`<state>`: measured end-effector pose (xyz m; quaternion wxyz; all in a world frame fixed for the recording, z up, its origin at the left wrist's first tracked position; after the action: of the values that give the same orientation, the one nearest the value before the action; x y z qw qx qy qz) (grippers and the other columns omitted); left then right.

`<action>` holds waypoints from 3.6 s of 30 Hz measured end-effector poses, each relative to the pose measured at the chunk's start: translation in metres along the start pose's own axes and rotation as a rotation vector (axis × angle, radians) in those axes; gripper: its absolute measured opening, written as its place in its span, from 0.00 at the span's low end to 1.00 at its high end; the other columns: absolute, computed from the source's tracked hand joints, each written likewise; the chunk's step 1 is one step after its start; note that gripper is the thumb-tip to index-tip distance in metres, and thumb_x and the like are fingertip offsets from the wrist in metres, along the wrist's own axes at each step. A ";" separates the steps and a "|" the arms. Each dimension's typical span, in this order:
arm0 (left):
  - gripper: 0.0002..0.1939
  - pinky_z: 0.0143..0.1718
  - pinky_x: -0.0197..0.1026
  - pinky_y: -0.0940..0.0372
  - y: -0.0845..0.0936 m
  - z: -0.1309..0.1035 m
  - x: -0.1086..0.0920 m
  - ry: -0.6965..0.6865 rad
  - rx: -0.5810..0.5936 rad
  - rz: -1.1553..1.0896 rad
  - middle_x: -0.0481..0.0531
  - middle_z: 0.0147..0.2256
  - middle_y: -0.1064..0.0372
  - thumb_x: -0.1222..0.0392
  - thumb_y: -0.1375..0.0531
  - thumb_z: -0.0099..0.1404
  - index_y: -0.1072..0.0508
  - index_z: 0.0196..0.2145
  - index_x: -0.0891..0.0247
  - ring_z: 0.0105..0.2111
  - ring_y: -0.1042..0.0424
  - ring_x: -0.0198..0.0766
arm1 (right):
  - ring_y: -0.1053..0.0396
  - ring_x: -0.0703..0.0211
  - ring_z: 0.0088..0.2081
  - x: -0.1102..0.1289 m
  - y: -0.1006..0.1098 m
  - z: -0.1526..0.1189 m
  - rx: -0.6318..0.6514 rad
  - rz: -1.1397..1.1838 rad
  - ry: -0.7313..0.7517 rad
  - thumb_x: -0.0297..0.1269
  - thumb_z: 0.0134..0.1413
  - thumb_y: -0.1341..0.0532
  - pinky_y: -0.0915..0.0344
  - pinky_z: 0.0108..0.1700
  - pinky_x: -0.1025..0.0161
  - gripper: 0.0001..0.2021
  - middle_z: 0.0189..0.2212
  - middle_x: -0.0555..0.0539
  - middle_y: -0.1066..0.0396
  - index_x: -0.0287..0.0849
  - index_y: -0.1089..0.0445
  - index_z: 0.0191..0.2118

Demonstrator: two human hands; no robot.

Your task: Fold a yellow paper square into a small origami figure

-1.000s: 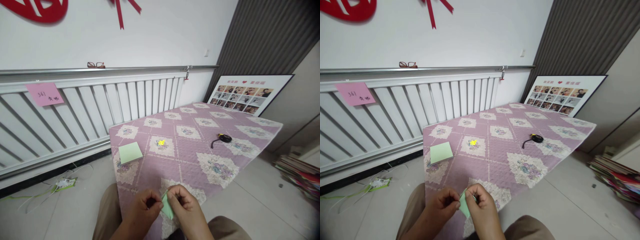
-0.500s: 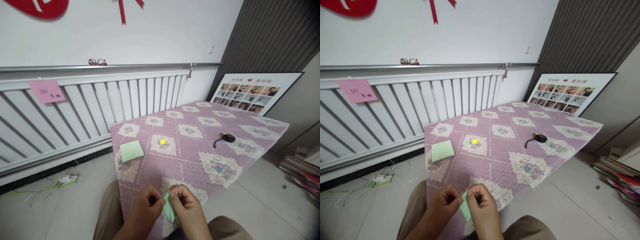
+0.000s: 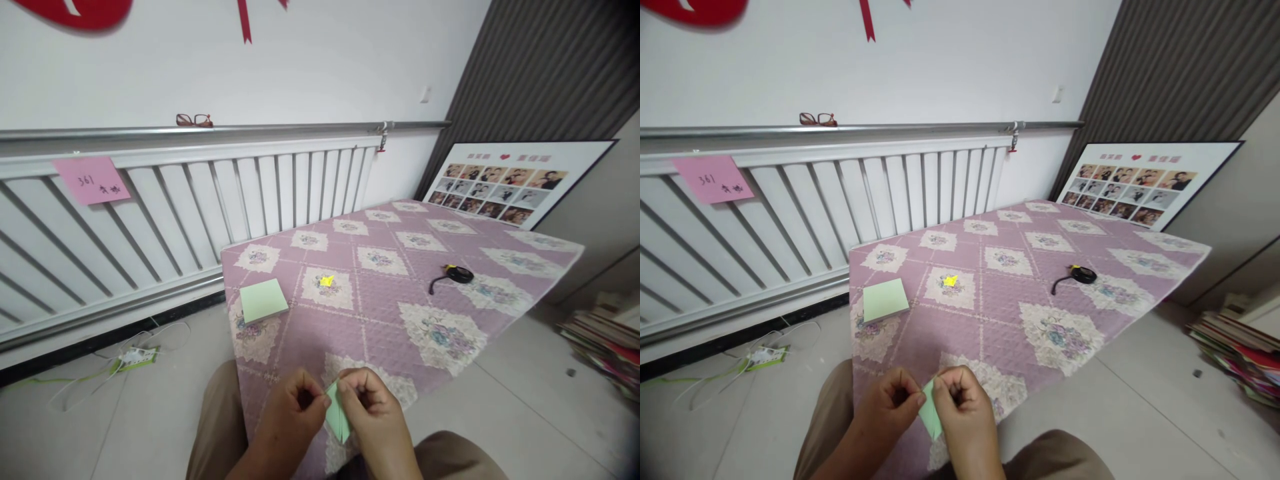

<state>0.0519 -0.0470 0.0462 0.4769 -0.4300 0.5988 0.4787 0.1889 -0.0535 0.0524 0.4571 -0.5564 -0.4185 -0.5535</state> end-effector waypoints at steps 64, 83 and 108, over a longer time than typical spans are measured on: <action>0.09 0.26 0.35 0.50 -0.019 -0.009 0.043 0.176 0.134 -0.136 0.43 0.20 0.41 0.56 0.43 0.55 0.34 0.23 0.64 0.22 0.45 0.31 | 0.45 0.67 0.20 -0.011 -0.014 0.011 -0.045 0.087 -0.038 0.45 0.41 0.33 0.47 0.21 0.70 0.14 0.17 0.57 0.41 0.43 0.38 0.24; 0.25 0.21 0.34 0.52 -0.013 -0.006 0.049 0.146 0.005 -0.353 0.45 0.18 0.38 0.38 0.37 0.49 0.31 0.22 0.66 0.18 0.47 0.28 | 0.40 0.66 0.20 -0.037 -0.028 -0.017 0.246 0.345 -0.297 0.52 0.41 0.32 0.44 0.26 0.68 0.19 0.16 0.55 0.37 0.41 0.36 0.20; 0.15 0.24 0.36 0.51 -0.007 -0.010 0.049 0.199 0.058 -0.219 0.45 0.19 0.39 0.47 0.40 0.50 0.32 0.22 0.64 0.20 0.45 0.31 | 0.45 0.67 0.18 -0.056 -0.017 -0.018 0.043 0.352 -0.330 0.57 0.42 0.35 0.48 0.23 0.68 0.22 0.14 0.56 0.42 0.43 0.39 0.20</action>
<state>0.0490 -0.0607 -0.0022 0.4767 -0.5241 0.6062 0.3614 0.1661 -0.0643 -0.0035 0.4837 -0.6937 -0.3959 -0.3578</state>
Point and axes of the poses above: each hand's wrist, its own z-axis towards the middle knuckle, its own y-axis out of the back of the hand, x = y × z, the point moved 4 cm from there along z, towards the middle knuckle
